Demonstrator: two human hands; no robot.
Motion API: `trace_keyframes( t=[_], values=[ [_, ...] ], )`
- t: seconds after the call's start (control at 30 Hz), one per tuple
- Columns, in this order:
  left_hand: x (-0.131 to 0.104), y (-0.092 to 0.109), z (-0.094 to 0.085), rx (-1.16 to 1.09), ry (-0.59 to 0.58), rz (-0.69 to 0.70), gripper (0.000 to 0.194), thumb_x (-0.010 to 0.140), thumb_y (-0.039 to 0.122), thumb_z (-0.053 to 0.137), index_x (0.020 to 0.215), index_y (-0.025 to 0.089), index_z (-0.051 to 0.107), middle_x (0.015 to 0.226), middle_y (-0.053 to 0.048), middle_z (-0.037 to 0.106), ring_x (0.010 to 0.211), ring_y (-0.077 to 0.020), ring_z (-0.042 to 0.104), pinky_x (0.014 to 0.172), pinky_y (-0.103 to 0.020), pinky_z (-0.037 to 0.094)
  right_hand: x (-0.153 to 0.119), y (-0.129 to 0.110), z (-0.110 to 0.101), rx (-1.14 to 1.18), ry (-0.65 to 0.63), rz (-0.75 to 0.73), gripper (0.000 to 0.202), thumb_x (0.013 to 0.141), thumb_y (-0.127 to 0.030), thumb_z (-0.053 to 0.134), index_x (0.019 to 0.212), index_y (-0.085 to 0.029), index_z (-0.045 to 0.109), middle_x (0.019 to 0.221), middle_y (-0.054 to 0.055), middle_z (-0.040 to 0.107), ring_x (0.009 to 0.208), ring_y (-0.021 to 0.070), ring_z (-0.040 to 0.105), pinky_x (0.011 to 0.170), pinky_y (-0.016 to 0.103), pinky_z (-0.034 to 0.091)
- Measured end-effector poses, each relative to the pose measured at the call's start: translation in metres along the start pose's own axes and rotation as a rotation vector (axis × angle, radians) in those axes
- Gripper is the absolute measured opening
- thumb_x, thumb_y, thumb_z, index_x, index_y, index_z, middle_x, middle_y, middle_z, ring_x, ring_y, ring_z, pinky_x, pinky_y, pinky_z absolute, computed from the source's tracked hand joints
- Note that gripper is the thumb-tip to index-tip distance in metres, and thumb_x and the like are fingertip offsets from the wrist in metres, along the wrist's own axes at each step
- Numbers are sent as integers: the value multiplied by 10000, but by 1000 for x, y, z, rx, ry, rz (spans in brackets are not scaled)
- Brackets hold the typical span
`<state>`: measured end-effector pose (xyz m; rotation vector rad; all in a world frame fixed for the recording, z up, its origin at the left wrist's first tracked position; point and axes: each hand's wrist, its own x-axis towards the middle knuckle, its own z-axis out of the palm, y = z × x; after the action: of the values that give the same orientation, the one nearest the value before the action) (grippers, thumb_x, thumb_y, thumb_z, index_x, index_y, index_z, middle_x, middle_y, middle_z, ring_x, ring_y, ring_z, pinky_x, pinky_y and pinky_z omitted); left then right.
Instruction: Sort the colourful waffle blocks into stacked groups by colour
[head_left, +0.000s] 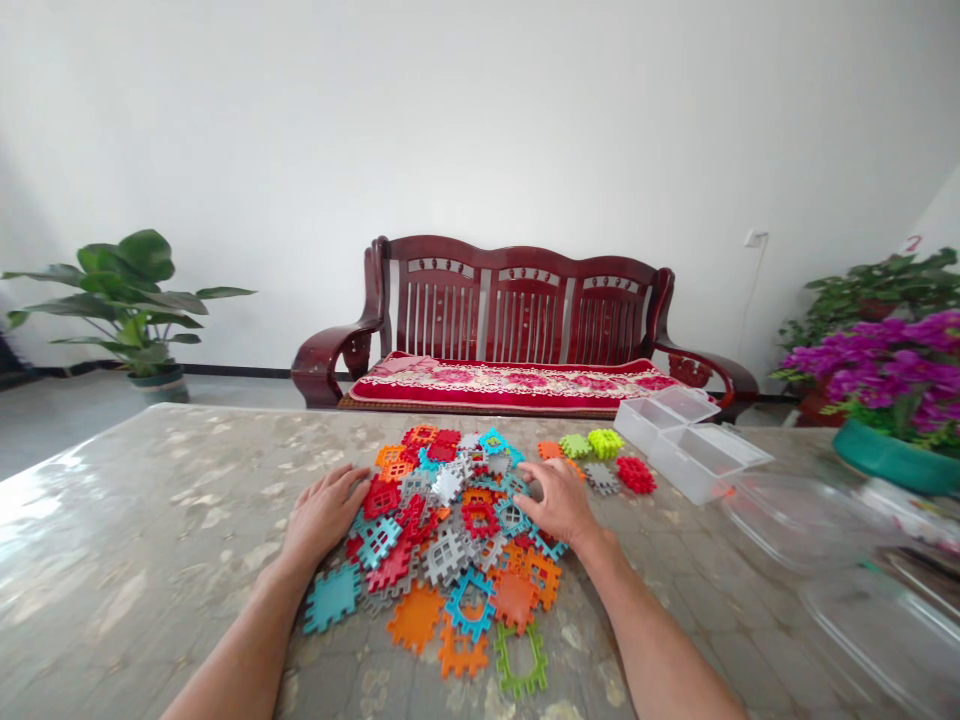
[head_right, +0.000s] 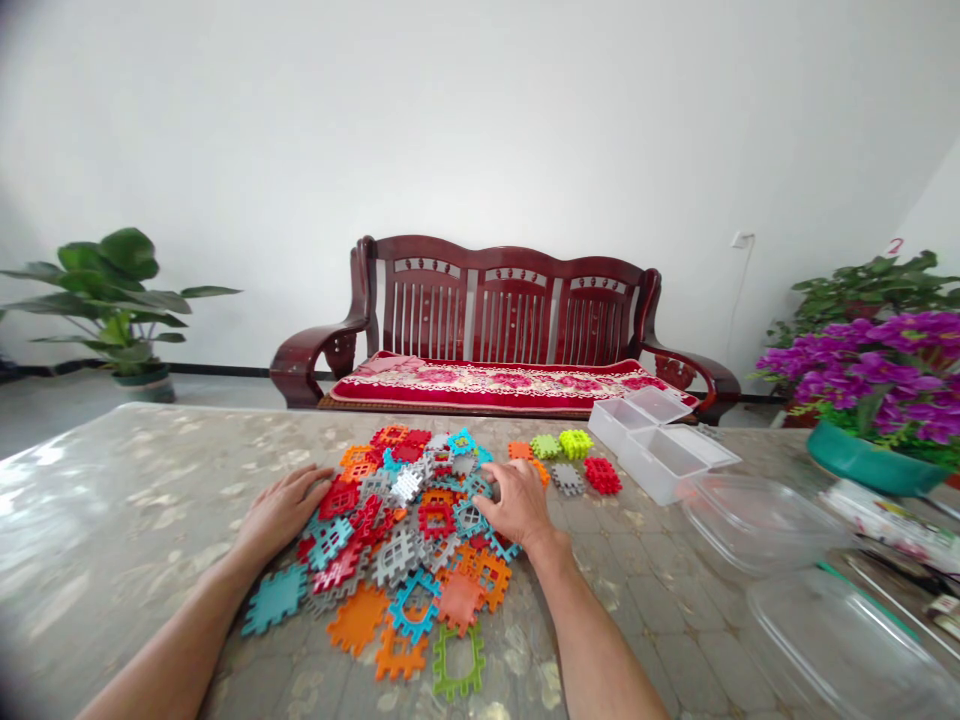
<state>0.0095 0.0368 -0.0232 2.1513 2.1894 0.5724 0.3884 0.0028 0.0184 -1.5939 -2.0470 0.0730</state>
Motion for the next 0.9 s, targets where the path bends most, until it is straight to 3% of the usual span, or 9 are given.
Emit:
trace_keyframes(
  t=[0.2,0.3,0.47,0.63,0.77,0.9],
  values=[
    [0,0,0,6,7,2,503,940,458,301,1252,284,655,1409,-55,587,1313,-231,520,1125,-394,355,0,-18,7,314,-90,-38,367,845,-353,627,1200,-270,671,1018,14,756,987,196,652,909,320,474],
    [0,1,-1,5,5,-2,504,939,458,301,1250,283,656,1410,-56,586,1323,-236,510,1125,-400,355,3,-14,10,410,-32,29,316,883,-321,548,1152,-253,699,1042,21,758,936,178,687,868,291,506],
    [-1,3,-2,3,-8,-11,504,939,458,302,1257,282,651,1423,-57,575,1336,-232,498,1132,-401,346,5,-2,7,181,38,174,302,894,-246,496,1090,-264,724,1052,20,758,967,185,677,867,289,493],
    [-1,4,-4,2,-23,-17,514,938,454,297,1274,274,642,1431,-63,566,1348,-235,486,1133,-405,345,-1,-10,4,-109,-40,26,205,886,-286,571,974,-275,755,1100,27,739,1082,234,591,952,348,425],
    [-1,4,-4,3,-23,-12,515,941,453,290,1273,274,640,1435,-62,563,1347,-229,486,1139,-401,334,0,-14,9,-157,-71,9,228,911,-352,566,1032,-277,743,1176,35,710,1124,245,558,950,364,403],
    [-1,4,-4,-2,-25,-15,509,943,454,297,1270,271,642,1430,-64,567,1344,-228,485,1134,-403,337,4,-12,16,-115,-86,36,201,891,-345,592,988,-264,749,1119,22,729,1104,228,563,949,332,387]
  ],
)
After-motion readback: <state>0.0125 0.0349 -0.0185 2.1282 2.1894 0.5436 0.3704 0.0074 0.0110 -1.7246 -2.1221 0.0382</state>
